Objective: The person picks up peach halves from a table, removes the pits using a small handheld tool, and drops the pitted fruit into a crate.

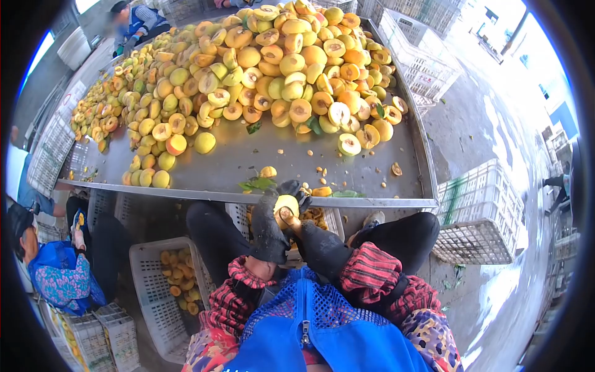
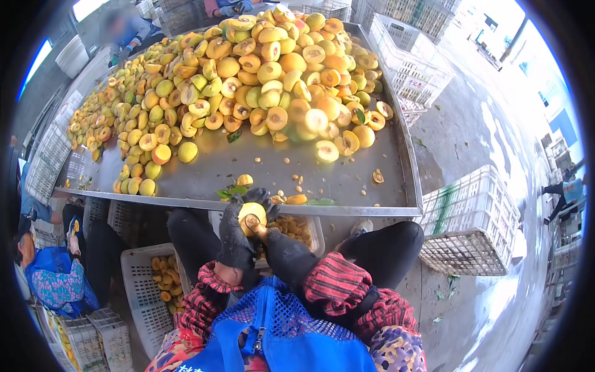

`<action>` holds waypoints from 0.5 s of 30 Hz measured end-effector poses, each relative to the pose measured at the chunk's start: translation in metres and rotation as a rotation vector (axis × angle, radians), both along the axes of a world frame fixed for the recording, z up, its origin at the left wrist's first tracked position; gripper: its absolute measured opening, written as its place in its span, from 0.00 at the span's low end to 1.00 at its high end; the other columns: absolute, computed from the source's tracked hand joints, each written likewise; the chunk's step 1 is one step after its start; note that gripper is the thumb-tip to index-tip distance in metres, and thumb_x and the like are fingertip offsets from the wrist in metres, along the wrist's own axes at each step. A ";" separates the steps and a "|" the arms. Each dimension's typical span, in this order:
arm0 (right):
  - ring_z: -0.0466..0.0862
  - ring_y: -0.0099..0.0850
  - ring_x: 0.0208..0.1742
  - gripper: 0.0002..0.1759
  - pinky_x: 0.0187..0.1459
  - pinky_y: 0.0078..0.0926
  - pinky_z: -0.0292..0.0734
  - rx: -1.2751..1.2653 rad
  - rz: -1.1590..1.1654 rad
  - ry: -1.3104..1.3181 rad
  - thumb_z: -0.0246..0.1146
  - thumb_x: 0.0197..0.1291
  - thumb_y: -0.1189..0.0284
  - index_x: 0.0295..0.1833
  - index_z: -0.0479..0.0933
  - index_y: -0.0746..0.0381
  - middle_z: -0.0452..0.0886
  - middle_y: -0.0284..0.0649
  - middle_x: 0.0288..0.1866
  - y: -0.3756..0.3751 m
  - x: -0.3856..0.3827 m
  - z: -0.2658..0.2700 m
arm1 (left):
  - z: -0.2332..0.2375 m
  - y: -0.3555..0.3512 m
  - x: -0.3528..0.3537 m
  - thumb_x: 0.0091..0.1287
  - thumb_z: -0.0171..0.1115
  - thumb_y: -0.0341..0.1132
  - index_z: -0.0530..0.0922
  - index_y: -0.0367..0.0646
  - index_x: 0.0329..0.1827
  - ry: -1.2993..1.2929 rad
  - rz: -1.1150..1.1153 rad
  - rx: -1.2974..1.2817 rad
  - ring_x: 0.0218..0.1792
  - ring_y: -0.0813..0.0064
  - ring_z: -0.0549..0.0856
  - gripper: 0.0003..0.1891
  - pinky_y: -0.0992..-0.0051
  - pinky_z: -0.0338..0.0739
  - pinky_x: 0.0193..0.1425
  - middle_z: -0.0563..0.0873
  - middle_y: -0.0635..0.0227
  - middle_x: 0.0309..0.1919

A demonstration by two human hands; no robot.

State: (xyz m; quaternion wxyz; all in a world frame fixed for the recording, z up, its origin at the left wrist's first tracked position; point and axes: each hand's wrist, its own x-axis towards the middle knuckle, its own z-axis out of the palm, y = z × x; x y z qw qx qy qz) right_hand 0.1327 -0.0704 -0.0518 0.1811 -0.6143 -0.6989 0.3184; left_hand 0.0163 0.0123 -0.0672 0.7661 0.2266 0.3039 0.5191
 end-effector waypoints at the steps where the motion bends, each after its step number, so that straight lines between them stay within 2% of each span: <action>1: 0.77 0.53 0.27 0.32 0.28 0.47 0.70 0.037 0.010 0.013 0.52 0.63 0.72 0.72 0.51 0.54 0.74 0.53 0.30 0.001 0.000 -0.003 | 0.020 -0.004 0.004 0.72 0.42 0.45 0.72 0.32 0.53 -0.104 0.013 -0.063 0.48 0.58 0.80 0.22 0.57 0.76 0.56 0.80 0.54 0.48; 2: 0.77 0.53 0.27 0.32 0.28 0.47 0.70 0.008 0.015 0.035 0.52 0.63 0.72 0.71 0.52 0.55 0.75 0.53 0.30 0.002 -0.001 -0.006 | 0.032 -0.005 0.006 0.72 0.42 0.45 0.73 0.33 0.52 -0.208 0.028 -0.126 0.48 0.58 0.81 0.22 0.56 0.77 0.56 0.80 0.55 0.47; 5: 0.77 0.53 0.27 0.30 0.29 0.47 0.71 -0.045 0.030 0.118 0.53 0.61 0.73 0.69 0.54 0.59 0.75 0.54 0.31 0.005 -0.004 -0.002 | 0.027 -0.001 0.005 0.73 0.40 0.46 0.69 0.25 0.56 -0.271 0.033 -0.174 0.49 0.60 0.80 0.27 0.63 0.76 0.58 0.77 0.50 0.50; 7: 0.78 0.53 0.27 0.29 0.29 0.48 0.71 -0.034 0.040 0.200 0.54 0.59 0.73 0.67 0.56 0.62 0.75 0.55 0.30 0.006 -0.005 0.029 | 0.022 -0.003 0.003 0.73 0.40 0.46 0.69 0.25 0.56 -0.267 0.025 -0.129 0.50 0.59 0.80 0.27 0.63 0.76 0.58 0.77 0.50 0.50; 11: 0.78 0.54 0.28 0.23 0.28 0.49 0.70 -0.151 0.061 0.091 0.55 0.58 0.72 0.57 0.59 0.67 0.75 0.56 0.27 0.008 0.000 0.014 | 0.017 -0.004 0.002 0.72 0.41 0.46 0.68 0.26 0.57 -0.243 -0.006 -0.101 0.50 0.62 0.80 0.27 0.65 0.76 0.59 0.78 0.53 0.50; 13: 0.78 0.54 0.28 0.19 0.28 0.49 0.70 -0.110 0.068 0.108 0.56 0.58 0.71 0.51 0.61 0.68 0.75 0.57 0.26 0.008 0.002 0.010 | 0.018 0.005 -0.004 0.72 0.42 0.46 0.69 0.26 0.56 -0.075 -0.200 0.017 0.49 0.64 0.80 0.27 0.67 0.76 0.58 0.78 0.55 0.50; 15: 0.79 0.54 0.29 0.17 0.28 0.48 0.70 -0.170 0.032 0.119 0.56 0.59 0.71 0.48 0.61 0.68 0.76 0.57 0.26 0.006 0.003 0.018 | 0.015 0.010 -0.012 0.71 0.43 0.47 0.69 0.27 0.57 0.041 -0.323 0.096 0.50 0.61 0.80 0.27 0.64 0.75 0.59 0.78 0.54 0.51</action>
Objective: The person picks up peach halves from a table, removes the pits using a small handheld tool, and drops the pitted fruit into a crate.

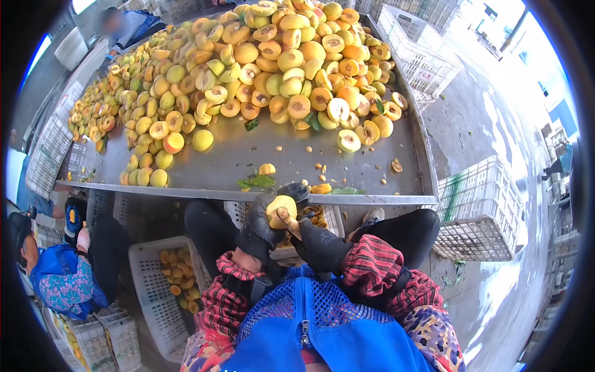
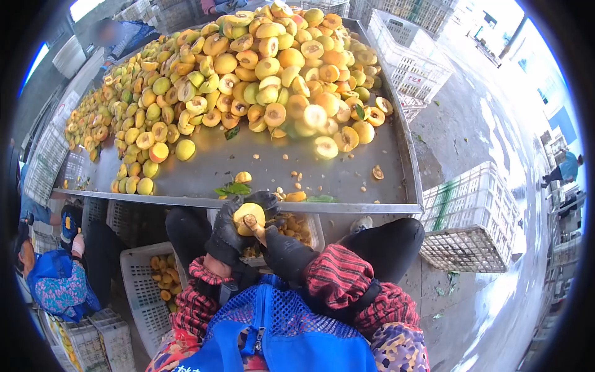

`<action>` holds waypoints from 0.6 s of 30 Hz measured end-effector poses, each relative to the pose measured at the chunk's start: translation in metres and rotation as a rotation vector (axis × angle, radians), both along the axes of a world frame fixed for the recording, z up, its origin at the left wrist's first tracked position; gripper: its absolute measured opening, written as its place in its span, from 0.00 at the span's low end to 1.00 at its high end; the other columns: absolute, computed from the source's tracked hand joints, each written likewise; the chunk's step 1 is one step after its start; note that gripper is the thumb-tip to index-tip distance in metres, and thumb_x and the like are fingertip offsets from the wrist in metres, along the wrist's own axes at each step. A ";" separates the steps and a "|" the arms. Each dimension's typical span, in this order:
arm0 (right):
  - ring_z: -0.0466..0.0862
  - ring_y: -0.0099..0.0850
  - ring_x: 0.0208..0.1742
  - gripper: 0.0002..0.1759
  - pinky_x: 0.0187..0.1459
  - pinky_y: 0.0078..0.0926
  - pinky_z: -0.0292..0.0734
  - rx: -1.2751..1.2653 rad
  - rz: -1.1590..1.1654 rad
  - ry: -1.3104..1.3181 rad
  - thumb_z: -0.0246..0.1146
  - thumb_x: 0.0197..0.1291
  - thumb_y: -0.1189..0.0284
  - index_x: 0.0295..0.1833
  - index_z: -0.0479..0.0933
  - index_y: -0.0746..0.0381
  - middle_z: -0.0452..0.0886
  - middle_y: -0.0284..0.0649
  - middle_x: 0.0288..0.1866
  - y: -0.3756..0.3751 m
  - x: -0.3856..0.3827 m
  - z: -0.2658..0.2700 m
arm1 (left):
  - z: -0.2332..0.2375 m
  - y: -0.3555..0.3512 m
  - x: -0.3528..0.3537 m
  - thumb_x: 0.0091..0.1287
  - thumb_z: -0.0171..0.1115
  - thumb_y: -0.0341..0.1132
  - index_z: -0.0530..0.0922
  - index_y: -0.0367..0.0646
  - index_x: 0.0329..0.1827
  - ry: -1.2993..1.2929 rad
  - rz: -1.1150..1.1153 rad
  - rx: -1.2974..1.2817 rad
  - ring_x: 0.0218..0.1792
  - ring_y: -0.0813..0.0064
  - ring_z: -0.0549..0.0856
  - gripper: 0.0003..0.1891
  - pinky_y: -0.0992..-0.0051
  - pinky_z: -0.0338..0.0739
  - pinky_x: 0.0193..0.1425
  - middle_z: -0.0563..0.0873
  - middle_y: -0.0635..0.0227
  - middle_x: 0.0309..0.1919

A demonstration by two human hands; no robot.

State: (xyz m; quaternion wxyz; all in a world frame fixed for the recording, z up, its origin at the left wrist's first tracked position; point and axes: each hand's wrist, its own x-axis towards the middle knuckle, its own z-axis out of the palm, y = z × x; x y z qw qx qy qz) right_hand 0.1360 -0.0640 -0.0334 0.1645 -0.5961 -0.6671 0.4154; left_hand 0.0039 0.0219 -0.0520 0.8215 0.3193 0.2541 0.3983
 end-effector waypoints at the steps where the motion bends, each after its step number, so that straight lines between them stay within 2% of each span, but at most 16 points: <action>1: 0.79 0.54 0.29 0.16 0.28 0.48 0.70 -0.030 -0.017 0.005 0.56 0.59 0.71 0.47 0.61 0.67 0.76 0.57 0.26 0.000 -0.001 0.007 | -0.007 0.003 -0.004 0.71 0.43 0.47 0.69 0.28 0.57 0.029 -0.026 0.027 0.51 0.58 0.79 0.27 0.60 0.74 0.59 0.78 0.52 0.52; 3: 0.79 0.52 0.28 0.15 0.27 0.46 0.71 0.035 0.008 0.026 0.56 0.59 0.71 0.46 0.62 0.67 0.76 0.56 0.25 0.002 -0.003 0.020 | -0.036 0.013 -0.011 0.70 0.43 0.48 0.69 0.30 0.58 0.012 -0.016 -0.066 0.52 0.54 0.78 0.27 0.55 0.73 0.59 0.77 0.49 0.53; 5: 0.80 0.49 0.27 0.15 0.27 0.44 0.72 0.033 0.011 0.083 0.56 0.59 0.70 0.46 0.62 0.67 0.76 0.54 0.25 0.003 -0.005 0.023 | -0.076 0.023 -0.016 0.70 0.42 0.49 0.69 0.30 0.58 -0.079 0.046 -0.308 0.53 0.53 0.78 0.27 0.53 0.73 0.59 0.77 0.49 0.53; 8: 0.80 0.43 0.25 0.15 0.26 0.39 0.73 -0.051 -0.009 0.232 0.56 0.60 0.70 0.47 0.63 0.67 0.76 0.49 0.27 0.005 -0.004 0.011 | -0.056 0.014 -0.004 0.70 0.43 0.50 0.70 0.32 0.57 -0.183 0.139 -0.276 0.50 0.54 0.79 0.27 0.53 0.75 0.56 0.79 0.50 0.51; 10: 0.80 0.38 0.24 0.15 0.26 0.35 0.74 -0.085 -0.013 0.367 0.56 0.60 0.69 0.48 0.63 0.66 0.76 0.45 0.29 0.008 -0.007 0.001 | -0.068 0.009 -0.002 0.70 0.43 0.50 0.71 0.33 0.56 0.084 0.267 0.026 0.49 0.54 0.80 0.26 0.52 0.76 0.54 0.79 0.51 0.50; 11: 0.80 0.37 0.24 0.15 0.26 0.34 0.74 -0.218 -0.040 0.420 0.56 0.60 0.69 0.48 0.64 0.66 0.76 0.44 0.30 0.007 -0.005 0.000 | -0.073 0.008 -0.004 0.70 0.44 0.48 0.71 0.33 0.56 0.136 0.266 0.088 0.48 0.55 0.80 0.25 0.54 0.76 0.54 0.79 0.51 0.50; 12: 0.80 0.36 0.25 0.15 0.26 0.32 0.74 -0.351 -0.068 0.474 0.56 0.61 0.69 0.48 0.64 0.65 0.76 0.43 0.30 0.010 -0.005 0.021 | -0.074 0.008 -0.004 0.69 0.45 0.46 0.71 0.33 0.57 0.188 0.267 0.150 0.48 0.56 0.80 0.24 0.55 0.76 0.54 0.80 0.51 0.49; 13: 0.80 0.34 0.25 0.15 0.26 0.31 0.74 -0.485 -0.098 0.526 0.56 0.61 0.69 0.48 0.65 0.65 0.76 0.42 0.31 0.012 -0.005 0.036 | -0.063 0.008 -0.005 0.68 0.47 0.43 0.71 0.33 0.57 0.157 0.205 0.120 0.48 0.58 0.81 0.22 0.58 0.76 0.54 0.80 0.52 0.49; 16: 0.80 0.33 0.27 0.13 0.27 0.29 0.73 -0.447 -0.062 0.265 0.57 0.61 0.69 0.47 0.66 0.65 0.76 0.41 0.30 0.015 -0.004 0.044 | -0.029 0.010 -0.004 0.65 0.52 0.32 0.70 0.32 0.58 0.059 0.013 0.030 0.48 0.62 0.81 0.19 0.67 0.75 0.55 0.81 0.52 0.47; 18: 0.79 0.32 0.27 0.13 0.27 0.29 0.72 -0.344 -0.018 0.154 0.57 0.60 0.69 0.47 0.67 0.65 0.76 0.41 0.29 0.013 -0.006 0.020 | -0.038 0.011 -0.006 0.65 0.52 0.30 0.70 0.31 0.58 0.104 -0.062 0.069 0.47 0.65 0.81 0.19 0.70 0.75 0.55 0.81 0.53 0.47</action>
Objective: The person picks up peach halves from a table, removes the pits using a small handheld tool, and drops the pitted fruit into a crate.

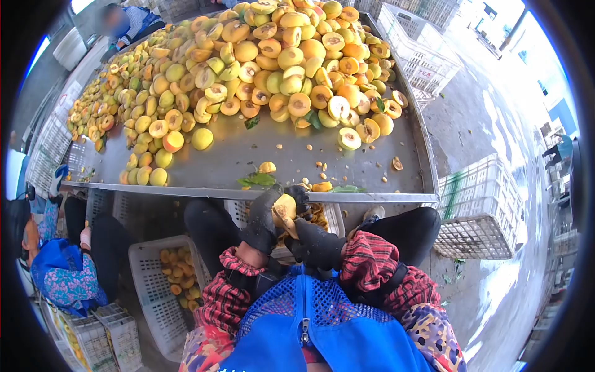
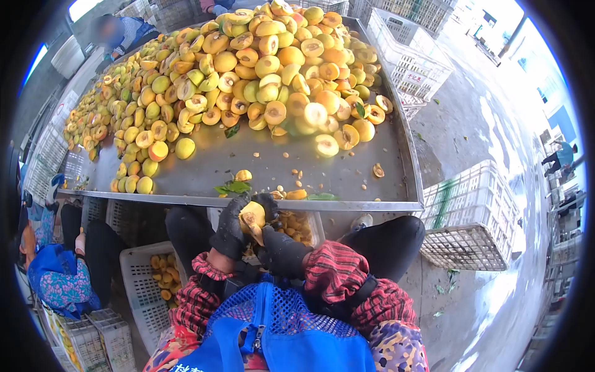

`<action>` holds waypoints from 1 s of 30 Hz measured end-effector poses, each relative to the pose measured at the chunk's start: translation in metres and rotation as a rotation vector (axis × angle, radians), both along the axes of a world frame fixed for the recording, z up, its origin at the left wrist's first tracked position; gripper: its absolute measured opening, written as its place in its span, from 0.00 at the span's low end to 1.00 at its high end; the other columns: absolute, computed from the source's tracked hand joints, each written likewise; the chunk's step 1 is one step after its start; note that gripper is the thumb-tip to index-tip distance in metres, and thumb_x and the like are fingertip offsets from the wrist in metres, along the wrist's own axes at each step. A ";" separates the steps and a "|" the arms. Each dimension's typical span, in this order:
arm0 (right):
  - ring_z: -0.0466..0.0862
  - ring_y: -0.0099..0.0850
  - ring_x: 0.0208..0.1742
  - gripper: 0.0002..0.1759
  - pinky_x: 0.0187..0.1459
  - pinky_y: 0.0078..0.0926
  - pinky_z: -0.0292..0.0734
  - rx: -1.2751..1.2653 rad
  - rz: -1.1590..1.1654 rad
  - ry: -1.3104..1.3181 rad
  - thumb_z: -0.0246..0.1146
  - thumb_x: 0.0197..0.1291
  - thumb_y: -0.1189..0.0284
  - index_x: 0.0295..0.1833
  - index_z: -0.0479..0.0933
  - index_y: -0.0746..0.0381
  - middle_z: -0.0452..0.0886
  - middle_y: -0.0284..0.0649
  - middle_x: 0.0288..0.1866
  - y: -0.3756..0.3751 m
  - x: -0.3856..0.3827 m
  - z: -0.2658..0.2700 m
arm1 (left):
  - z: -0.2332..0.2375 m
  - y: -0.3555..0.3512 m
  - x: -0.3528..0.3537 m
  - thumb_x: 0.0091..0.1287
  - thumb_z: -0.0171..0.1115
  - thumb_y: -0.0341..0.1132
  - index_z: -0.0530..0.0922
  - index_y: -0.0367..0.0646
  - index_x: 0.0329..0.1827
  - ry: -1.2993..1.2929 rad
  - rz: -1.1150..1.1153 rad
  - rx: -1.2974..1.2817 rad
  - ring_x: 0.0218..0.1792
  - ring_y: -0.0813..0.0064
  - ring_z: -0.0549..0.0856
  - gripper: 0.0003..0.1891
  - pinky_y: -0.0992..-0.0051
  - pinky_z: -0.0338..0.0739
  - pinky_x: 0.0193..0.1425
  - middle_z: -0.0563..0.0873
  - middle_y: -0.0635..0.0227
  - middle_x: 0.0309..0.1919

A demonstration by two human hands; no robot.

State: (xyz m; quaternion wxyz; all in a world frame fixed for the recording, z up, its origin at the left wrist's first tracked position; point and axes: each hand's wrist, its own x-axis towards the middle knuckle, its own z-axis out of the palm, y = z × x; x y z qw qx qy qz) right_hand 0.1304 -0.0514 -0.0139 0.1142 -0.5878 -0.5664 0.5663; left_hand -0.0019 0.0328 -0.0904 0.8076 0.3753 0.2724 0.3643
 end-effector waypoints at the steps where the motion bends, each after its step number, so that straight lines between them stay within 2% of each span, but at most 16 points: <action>1: 0.79 0.31 0.27 0.14 0.27 0.29 0.72 0.055 0.030 -0.051 0.58 0.60 0.69 0.47 0.67 0.65 0.76 0.41 0.29 0.000 -0.001 -0.008 | -0.011 0.003 -0.001 0.67 0.50 0.31 0.70 0.31 0.57 0.077 -0.012 0.076 0.47 0.66 0.81 0.18 0.71 0.75 0.55 0.81 0.54 0.47; 3: 0.78 0.30 0.27 0.14 0.27 0.29 0.71 0.062 0.004 0.048 0.58 0.60 0.69 0.46 0.67 0.65 0.75 0.40 0.28 -0.002 0.001 -0.014 | -0.019 0.002 -0.003 0.70 0.45 0.34 0.71 0.30 0.55 0.005 -0.012 -0.017 0.46 0.69 0.81 0.18 0.73 0.76 0.54 0.81 0.56 0.46; 5: 0.77 0.29 0.26 0.14 0.27 0.29 0.71 0.037 -0.039 0.157 0.59 0.60 0.68 0.46 0.68 0.65 0.75 0.39 0.27 -0.004 0.000 -0.015 | 0.026 -0.005 0.004 0.72 0.40 0.37 0.74 0.30 0.52 -0.298 0.013 -0.347 0.44 0.74 0.81 0.19 0.76 0.77 0.52 0.82 0.59 0.45; 7: 0.76 0.26 0.25 0.15 0.26 0.26 0.70 -0.020 -0.097 0.273 0.60 0.60 0.68 0.46 0.68 0.64 0.75 0.37 0.26 -0.004 0.000 -0.015 | 0.012 -0.005 0.001 0.72 0.41 0.43 0.72 0.29 0.54 -0.004 0.042 0.050 0.45 0.66 0.81 0.23 0.69 0.76 0.54 0.81 0.55 0.46; 9: 0.73 0.23 0.20 0.14 0.21 0.23 0.68 -0.134 -0.175 0.439 0.61 0.60 0.67 0.46 0.69 0.63 0.74 0.35 0.25 -0.005 0.001 -0.010 | -0.002 -0.003 0.000 0.72 0.40 0.45 0.71 0.29 0.55 -0.045 0.029 0.121 0.46 0.64 0.81 0.25 0.69 0.76 0.54 0.81 0.54 0.47; 10: 0.72 0.22 0.18 0.14 0.18 0.22 0.66 -0.192 -0.215 0.522 0.61 0.59 0.67 0.46 0.69 0.63 0.74 0.34 0.25 -0.006 0.001 -0.006 | -0.006 -0.003 0.000 0.73 0.38 0.43 0.70 0.30 0.56 -0.231 0.001 -0.007 0.47 0.67 0.81 0.24 0.71 0.77 0.53 0.81 0.55 0.48; 12: 0.69 0.19 0.14 0.13 0.14 0.20 0.63 -0.404 -0.325 0.698 0.61 0.61 0.66 0.46 0.70 0.62 0.73 0.33 0.22 -0.003 0.000 0.012 | -0.008 -0.004 0.001 0.74 0.36 0.43 0.69 0.31 0.58 -0.357 0.034 -0.117 0.49 0.68 0.81 0.24 0.73 0.77 0.53 0.80 0.55 0.49; 13: 0.67 0.18 0.12 0.13 0.11 0.19 0.61 -0.510 -0.378 0.786 0.61 0.61 0.66 0.46 0.70 0.61 0.72 0.32 0.21 -0.002 -0.001 0.018 | 0.009 -0.007 0.007 0.74 0.36 0.44 0.68 0.31 0.59 -0.295 0.093 -0.098 0.50 0.67 0.81 0.25 0.72 0.77 0.54 0.80 0.55 0.50; 14: 0.67 0.18 0.12 0.12 0.11 0.18 0.61 -0.534 -0.378 0.869 0.60 0.62 0.67 0.47 0.70 0.61 0.72 0.33 0.21 -0.003 0.000 0.016 | 0.024 -0.009 0.012 0.74 0.36 0.46 0.67 0.31 0.60 -0.233 0.152 -0.079 0.51 0.66 0.80 0.26 0.71 0.77 0.54 0.79 0.54 0.51; 17: 0.66 0.19 0.10 0.11 0.11 0.17 0.59 -0.618 -0.392 1.096 0.59 0.63 0.68 0.47 0.70 0.62 0.71 0.34 0.19 -0.010 0.003 0.003 | 0.046 -0.015 0.023 0.74 0.36 0.48 0.70 0.32 0.59 -0.523 0.204 -0.306 0.49 0.65 0.81 0.27 0.69 0.77 0.55 0.80 0.54 0.51; 19: 0.64 0.19 0.08 0.11 0.09 0.18 0.57 -0.691 -0.421 1.216 0.59 0.64 0.68 0.47 0.70 0.62 0.70 0.33 0.18 -0.013 0.004 -0.007 | 0.044 -0.017 0.025 0.72 0.38 0.47 0.70 0.32 0.58 -0.434 0.195 -0.286 0.48 0.64 0.81 0.26 0.68 0.77 0.55 0.80 0.54 0.50; 23: 0.64 0.19 0.07 0.11 0.08 0.19 0.58 -0.609 -0.433 1.239 0.58 0.64 0.67 0.47 0.71 0.63 0.68 0.32 0.15 -0.018 0.010 -0.019 | 0.031 -0.016 0.029 0.69 0.43 0.49 0.70 0.34 0.59 -0.371 0.108 -0.339 0.50 0.61 0.79 0.26 0.59 0.75 0.56 0.78 0.55 0.52; 26: 0.64 0.18 0.08 0.12 0.08 0.16 0.58 -0.547 -0.385 1.271 0.59 0.64 0.67 0.47 0.70 0.63 0.69 0.32 0.16 -0.023 0.014 -0.026 | 0.001 -0.011 0.034 0.66 0.45 0.45 0.73 0.33 0.55 -0.270 0.219 -0.539 0.42 0.63 0.83 0.25 0.66 0.79 0.51 0.82 0.56 0.46; 29: 0.65 0.18 0.09 0.13 0.08 0.15 0.59 -0.517 -0.269 1.322 0.59 0.63 0.67 0.48 0.70 0.63 0.70 0.32 0.16 -0.026 0.025 -0.039 | 0.033 -0.016 0.039 0.66 0.46 0.45 0.74 0.33 0.54 -0.184 0.186 -0.527 0.40 0.63 0.84 0.24 0.65 0.80 0.49 0.83 0.56 0.44; 30: 0.66 0.18 0.09 0.13 0.08 0.15 0.59 -0.486 -0.243 1.313 0.59 0.63 0.67 0.48 0.70 0.63 0.70 0.32 0.16 -0.027 0.028 -0.039 | 0.032 -0.016 0.040 0.66 0.46 0.46 0.74 0.33 0.54 -0.241 0.175 -0.567 0.40 0.63 0.84 0.25 0.65 0.80 0.49 0.83 0.56 0.44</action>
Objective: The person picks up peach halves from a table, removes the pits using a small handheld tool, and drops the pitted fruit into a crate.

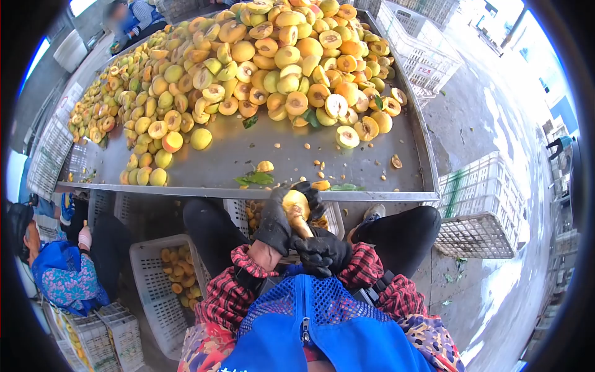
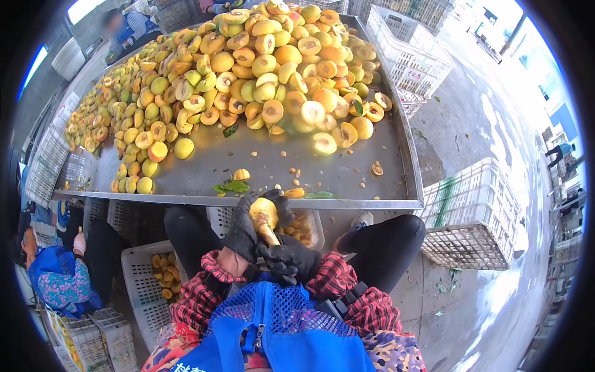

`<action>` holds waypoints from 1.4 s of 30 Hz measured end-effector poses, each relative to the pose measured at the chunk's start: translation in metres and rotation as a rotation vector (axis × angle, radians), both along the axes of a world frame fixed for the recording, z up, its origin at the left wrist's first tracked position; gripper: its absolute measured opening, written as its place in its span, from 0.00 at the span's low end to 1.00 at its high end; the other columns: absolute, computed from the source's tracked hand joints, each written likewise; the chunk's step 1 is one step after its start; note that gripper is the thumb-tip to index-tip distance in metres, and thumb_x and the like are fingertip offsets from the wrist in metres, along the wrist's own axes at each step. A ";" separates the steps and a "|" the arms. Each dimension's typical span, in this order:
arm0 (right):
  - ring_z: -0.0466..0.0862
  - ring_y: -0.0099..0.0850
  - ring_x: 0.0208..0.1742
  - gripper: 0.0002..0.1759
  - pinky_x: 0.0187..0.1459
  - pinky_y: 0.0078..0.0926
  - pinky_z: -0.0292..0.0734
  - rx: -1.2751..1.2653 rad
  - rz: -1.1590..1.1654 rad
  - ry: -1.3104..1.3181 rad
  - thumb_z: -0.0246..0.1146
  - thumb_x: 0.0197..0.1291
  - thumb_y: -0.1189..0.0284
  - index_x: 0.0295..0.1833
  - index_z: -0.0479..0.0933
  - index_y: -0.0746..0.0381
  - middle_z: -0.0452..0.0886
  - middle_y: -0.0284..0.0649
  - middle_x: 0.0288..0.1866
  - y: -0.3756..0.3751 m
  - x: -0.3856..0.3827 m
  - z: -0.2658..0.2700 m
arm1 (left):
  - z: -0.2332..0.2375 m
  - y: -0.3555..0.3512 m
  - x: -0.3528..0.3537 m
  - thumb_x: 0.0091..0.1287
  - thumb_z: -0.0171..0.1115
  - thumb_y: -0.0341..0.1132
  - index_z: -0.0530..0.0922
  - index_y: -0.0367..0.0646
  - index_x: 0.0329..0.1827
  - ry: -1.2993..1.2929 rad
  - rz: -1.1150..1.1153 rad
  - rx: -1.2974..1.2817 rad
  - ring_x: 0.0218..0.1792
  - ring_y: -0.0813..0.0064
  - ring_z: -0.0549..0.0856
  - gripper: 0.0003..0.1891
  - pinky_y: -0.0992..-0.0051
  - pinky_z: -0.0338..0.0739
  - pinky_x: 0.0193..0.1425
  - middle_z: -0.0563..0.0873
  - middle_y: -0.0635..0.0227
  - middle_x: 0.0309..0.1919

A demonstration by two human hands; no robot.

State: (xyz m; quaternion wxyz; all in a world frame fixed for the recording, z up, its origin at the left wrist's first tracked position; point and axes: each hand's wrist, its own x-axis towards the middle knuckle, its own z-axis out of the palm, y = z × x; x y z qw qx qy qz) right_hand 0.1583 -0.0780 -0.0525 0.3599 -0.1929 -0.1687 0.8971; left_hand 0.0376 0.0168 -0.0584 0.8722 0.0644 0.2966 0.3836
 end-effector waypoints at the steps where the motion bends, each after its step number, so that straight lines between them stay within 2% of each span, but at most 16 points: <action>1: 0.66 0.18 0.09 0.14 0.09 0.15 0.59 0.037 0.004 -0.011 0.59 0.63 0.67 0.48 0.70 0.64 0.71 0.32 0.16 -0.001 0.002 0.001 | -0.003 0.000 -0.001 0.66 0.46 0.46 0.74 0.33 0.54 -0.061 0.002 -0.035 0.41 0.63 0.84 0.25 0.64 0.80 0.49 0.83 0.56 0.44; 6: 0.67 0.19 0.09 0.17 0.09 0.15 0.59 0.085 0.000 -0.139 0.62 0.59 0.65 0.49 0.71 0.64 0.72 0.33 0.16 -0.003 0.011 0.015 | 0.018 0.005 -0.020 0.68 0.45 0.46 0.73 0.32 0.54 -0.165 0.040 -0.006 0.44 0.60 0.83 0.24 0.61 0.78 0.51 0.82 0.54 0.45; 9: 0.70 0.20 0.11 0.17 0.11 0.14 0.61 0.054 -0.006 -0.160 0.63 0.58 0.64 0.47 0.72 0.65 0.74 0.35 0.18 -0.005 0.022 0.004 | 0.036 0.007 -0.071 0.69 0.47 0.42 0.74 0.30 0.53 0.055 0.319 0.239 0.45 0.62 0.83 0.21 0.66 0.77 0.53 0.82 0.55 0.46; 13: 0.72 0.25 0.13 0.16 0.14 0.22 0.66 0.019 -0.016 -0.666 0.63 0.58 0.64 0.43 0.73 0.66 0.74 0.36 0.18 0.008 0.022 -0.007 | 0.012 0.009 -0.204 0.68 0.53 0.41 0.76 0.30 0.51 0.934 0.776 0.733 0.47 0.63 0.82 0.20 0.72 0.76 0.54 0.83 0.55 0.46; 16: 0.74 0.27 0.14 0.15 0.16 0.26 0.69 0.453 -0.014 -1.005 0.63 0.58 0.65 0.39 0.73 0.67 0.75 0.38 0.19 -0.007 0.028 -0.090 | -0.002 0.004 -0.287 0.67 0.54 0.40 0.77 0.30 0.49 1.641 0.508 0.635 0.47 0.60 0.82 0.19 0.72 0.76 0.51 0.82 0.51 0.46; 18: 0.75 0.28 0.16 0.13 0.18 0.28 0.70 0.455 0.031 -1.064 0.63 0.58 0.66 0.37 0.74 0.67 0.76 0.39 0.20 -0.003 0.027 -0.099 | 0.020 0.001 -0.288 0.66 0.55 0.40 0.78 0.31 0.49 2.431 0.250 0.597 0.47 0.59 0.82 0.18 0.71 0.75 0.51 0.82 0.49 0.46; 21: 0.78 0.28 0.20 0.12 0.20 0.28 0.72 0.038 0.092 -0.985 0.63 0.57 0.68 0.35 0.73 0.67 0.77 0.41 0.22 0.003 0.017 -0.083 | 0.042 0.049 -0.257 0.64 0.56 0.42 0.78 0.35 0.49 1.804 0.313 0.786 0.48 0.56 0.81 0.19 0.67 0.74 0.53 0.82 0.49 0.46; 23: 0.80 0.28 0.24 0.11 0.21 0.28 0.73 0.095 0.044 -0.983 0.64 0.57 0.69 0.34 0.73 0.67 0.78 0.41 0.23 -0.001 0.017 -0.107 | 0.015 0.106 -0.249 0.62 0.57 0.44 0.79 0.37 0.49 1.847 0.155 1.013 0.49 0.57 0.81 0.20 0.66 0.72 0.55 0.81 0.51 0.48; 24: 0.80 0.28 0.25 0.12 0.23 0.29 0.74 -0.097 0.052 -0.809 0.63 0.58 0.68 0.37 0.72 0.66 0.77 0.39 0.23 0.000 0.020 -0.100 | 0.009 0.138 -0.230 0.62 0.59 0.42 0.77 0.36 0.51 1.786 0.189 0.991 0.46 0.65 0.81 0.21 0.69 0.73 0.53 0.83 0.55 0.45; 27: 0.79 0.29 0.24 0.12 0.23 0.29 0.74 -0.170 -0.032 -0.830 0.63 0.59 0.68 0.41 0.71 0.65 0.76 0.38 0.24 -0.003 0.022 -0.099 | -0.010 0.210 -0.165 0.58 0.64 0.44 0.75 0.36 0.51 2.074 0.340 1.266 0.45 0.61 0.82 0.24 0.67 0.74 0.51 0.83 0.54 0.43; 30: 0.77 0.27 0.21 0.13 0.20 0.27 0.71 -0.239 -0.022 -0.747 0.63 0.60 0.66 0.44 0.68 0.60 0.75 0.35 0.24 -0.001 0.033 -0.095 | -0.018 0.239 -0.148 0.54 0.66 0.48 0.75 0.36 0.52 2.183 -0.209 1.141 0.50 0.54 0.80 0.28 0.63 0.74 0.53 0.81 0.49 0.48; 33: 0.77 0.25 0.22 0.13 0.21 0.24 0.71 -0.172 0.013 -0.879 0.61 0.62 0.65 0.45 0.69 0.61 0.76 0.35 0.25 0.000 0.035 -0.066 | -0.015 0.237 -0.149 0.51 0.66 0.49 0.73 0.35 0.55 1.934 -0.112 1.007 0.52 0.58 0.79 0.32 0.66 0.74 0.53 0.80 0.50 0.50; 34: 0.77 0.24 0.22 0.13 0.21 0.24 0.71 -0.130 0.031 -0.956 0.60 0.62 0.64 0.45 0.69 0.61 0.77 0.35 0.26 0.004 0.034 -0.045 | -0.014 0.235 -0.150 0.56 0.60 0.49 0.69 0.33 0.60 1.740 -0.131 0.952 0.54 0.58 0.79 0.34 0.65 0.74 0.55 0.78 0.48 0.54; 37: 0.78 0.24 0.22 0.15 0.22 0.22 0.72 0.062 0.035 -0.863 0.59 0.63 0.62 0.47 0.70 0.62 0.78 0.36 0.26 0.011 0.042 -0.016 | -0.019 0.203 -0.161 0.59 0.54 0.49 0.64 0.31 0.64 0.054 -0.026 0.440 0.55 0.54 0.77 0.35 0.59 0.75 0.56 0.74 0.44 0.56; 40: 0.76 0.20 0.24 0.14 0.23 0.20 0.70 0.156 0.026 -0.812 0.59 0.64 0.62 0.45 0.70 0.62 0.75 0.33 0.26 0.018 0.038 0.009 | 0.026 0.149 -0.140 0.62 0.50 0.48 0.59 0.29 0.66 -0.351 0.070 0.110 0.57 0.47 0.74 0.35 0.52 0.73 0.58 0.69 0.40 0.60; 42: 0.76 0.20 0.24 0.13 0.23 0.20 0.71 0.170 0.057 -0.722 0.57 0.65 0.63 0.46 0.68 0.61 0.74 0.33 0.26 0.022 0.034 0.032 | 0.061 0.115 -0.116 0.62 0.50 0.48 0.59 0.30 0.67 -0.287 0.000 0.221 0.58 0.47 0.73 0.35 0.51 0.72 0.58 0.68 0.40 0.61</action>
